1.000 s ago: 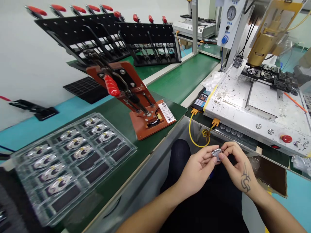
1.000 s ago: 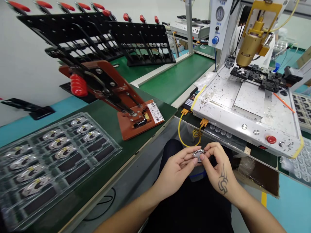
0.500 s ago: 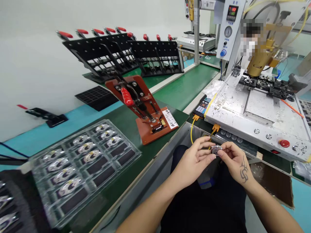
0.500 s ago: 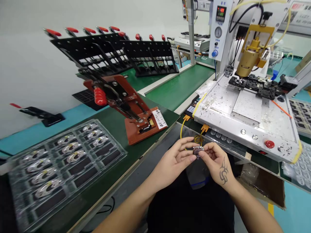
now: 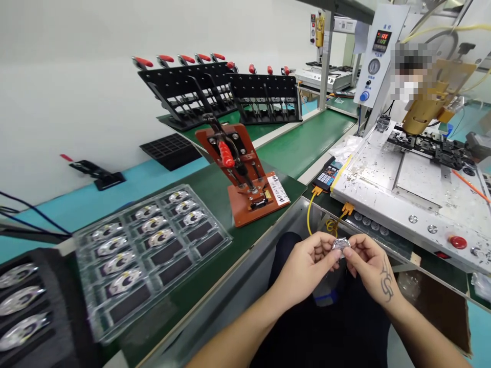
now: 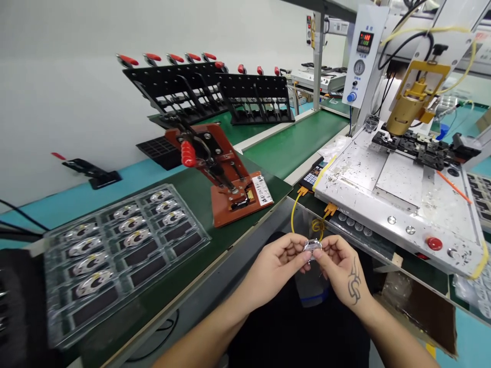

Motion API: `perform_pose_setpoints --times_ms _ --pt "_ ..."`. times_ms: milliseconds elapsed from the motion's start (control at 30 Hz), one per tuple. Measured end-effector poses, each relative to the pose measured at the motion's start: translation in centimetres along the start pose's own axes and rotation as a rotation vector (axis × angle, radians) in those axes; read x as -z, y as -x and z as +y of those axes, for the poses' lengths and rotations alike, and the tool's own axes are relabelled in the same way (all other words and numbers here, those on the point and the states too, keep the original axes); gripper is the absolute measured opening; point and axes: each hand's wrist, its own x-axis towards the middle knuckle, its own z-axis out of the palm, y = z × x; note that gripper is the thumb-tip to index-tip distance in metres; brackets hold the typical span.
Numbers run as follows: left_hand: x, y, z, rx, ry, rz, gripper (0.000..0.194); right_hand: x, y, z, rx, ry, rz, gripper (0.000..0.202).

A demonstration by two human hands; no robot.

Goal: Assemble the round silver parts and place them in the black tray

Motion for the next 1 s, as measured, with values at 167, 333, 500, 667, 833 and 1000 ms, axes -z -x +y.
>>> perform_pose_setpoints --times_ms 167,333,500,667,833,1000 --pt "0.5 0.0 -0.1 -0.002 -0.086 -0.013 0.025 1.6 -0.6 -1.6 0.271 0.331 -0.243 0.047" --pt "0.9 0.4 1.9 -0.09 -0.242 -0.038 0.011 1.8 -1.6 -3.4 0.661 0.714 -0.353 0.044" --pt "4.7 -0.4 9.0 -0.699 -0.646 0.283 0.009 1.0 -3.6 -5.0 0.808 0.712 -0.231 0.042" --pt "11.5 -4.0 14.6 -1.216 -1.11 0.402 0.031 0.7 -5.5 -5.9 0.7 0.604 -0.173 0.035" --pt "13.1 -5.6 16.0 -1.206 -1.297 0.263 0.055 0.3 -6.3 -5.6 0.634 0.579 -0.175 0.036" --pt "12.9 -6.9 22.2 -1.06 -0.733 0.507 0.04 -3.5 -9.0 -5.6 0.632 0.526 -0.255 0.033"
